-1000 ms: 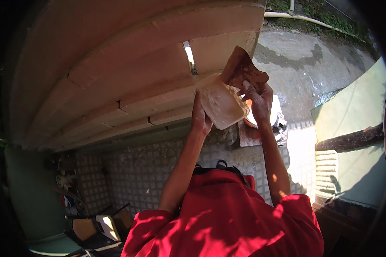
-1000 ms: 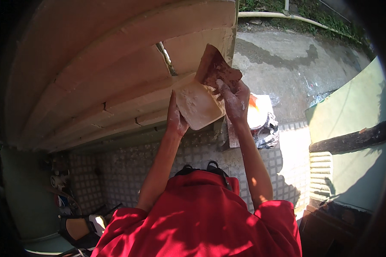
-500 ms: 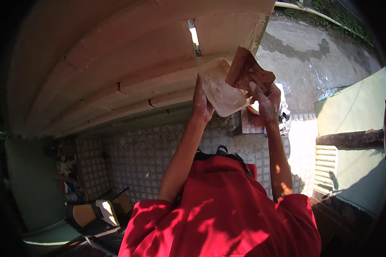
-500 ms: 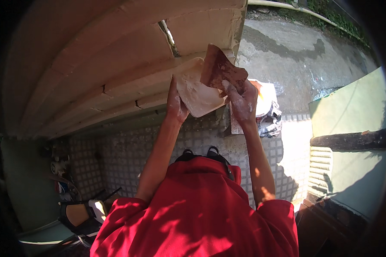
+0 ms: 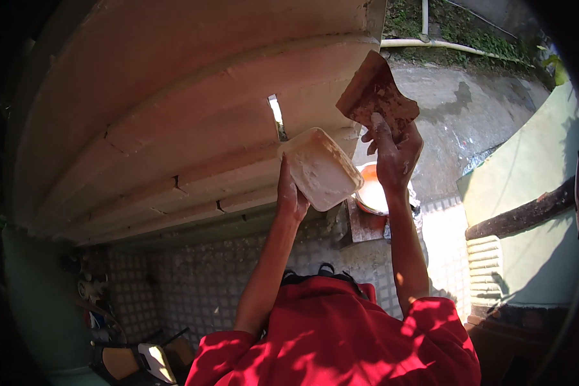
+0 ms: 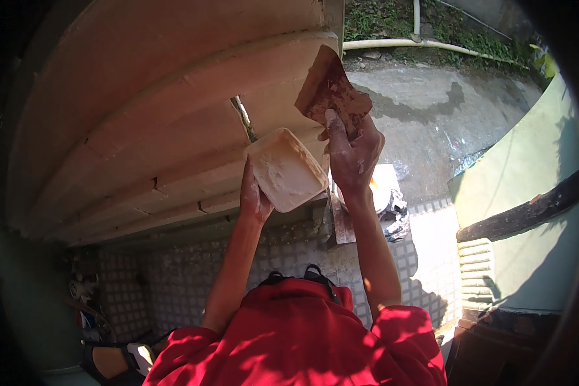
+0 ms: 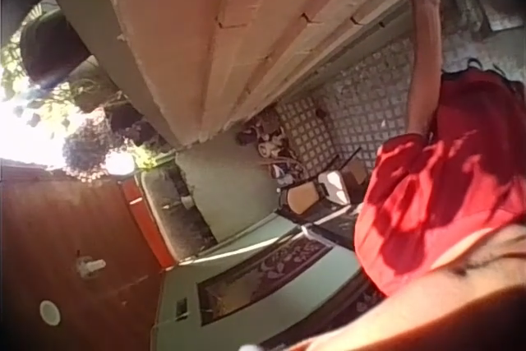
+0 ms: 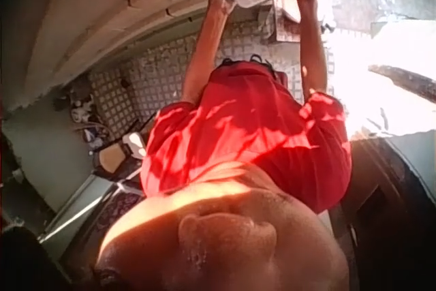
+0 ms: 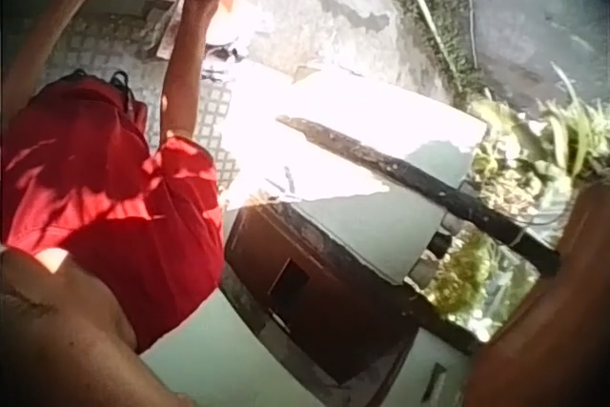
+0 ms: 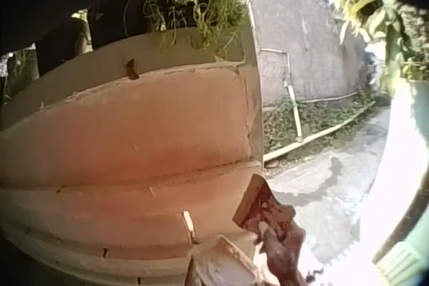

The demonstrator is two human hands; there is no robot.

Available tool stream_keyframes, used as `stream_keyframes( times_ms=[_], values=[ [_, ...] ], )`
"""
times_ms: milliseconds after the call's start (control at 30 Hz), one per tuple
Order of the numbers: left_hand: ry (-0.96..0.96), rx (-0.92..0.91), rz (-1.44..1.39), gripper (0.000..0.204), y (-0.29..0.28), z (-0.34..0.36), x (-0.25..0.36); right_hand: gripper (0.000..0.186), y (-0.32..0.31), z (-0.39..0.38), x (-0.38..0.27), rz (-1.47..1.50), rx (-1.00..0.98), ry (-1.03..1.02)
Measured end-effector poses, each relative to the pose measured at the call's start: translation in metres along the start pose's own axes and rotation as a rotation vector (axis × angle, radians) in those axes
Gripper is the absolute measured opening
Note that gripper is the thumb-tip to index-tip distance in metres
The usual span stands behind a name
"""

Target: Apply plaster or joint compound to cracks in a wall using a putty knife.

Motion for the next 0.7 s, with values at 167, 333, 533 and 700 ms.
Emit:
stream_keyframes(
  times_ms=[167, 333, 533, 700],
  values=[
    [0.007, -0.012, 0.015, 0.064, 0.012, 0.003, 0.007, 0.033, 0.019, 0.019, -0.031, -0.416, 0.087, -0.481],
    [-0.005, -0.029, 0.0, 0.065, -0.001, 0.005, 0.009, 0.059, 0.071, 0.007, -0.033, -0.53, -0.012, -0.491],
    [-0.005, -0.013, -0.005, 0.065, -0.012, -0.002, 0.012, 0.062, 0.107, -0.005, -0.025, -0.548, -0.038, -0.456],
    [0.013, -0.015, 0.038, 0.066, -0.016, -0.005, 0.016, 0.067, 0.108, -0.028, -0.031, -0.425, -0.145, -0.448]
  ],
)
Point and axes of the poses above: each hand's wrist, its own z-axis towards the middle knuckle, its own y-axis out of the palm, x = y × z, the point moved 5 cm from there along z, towards the middle knuckle, and after that the axes turned 7 degrees about x, right-handed, at the moved point
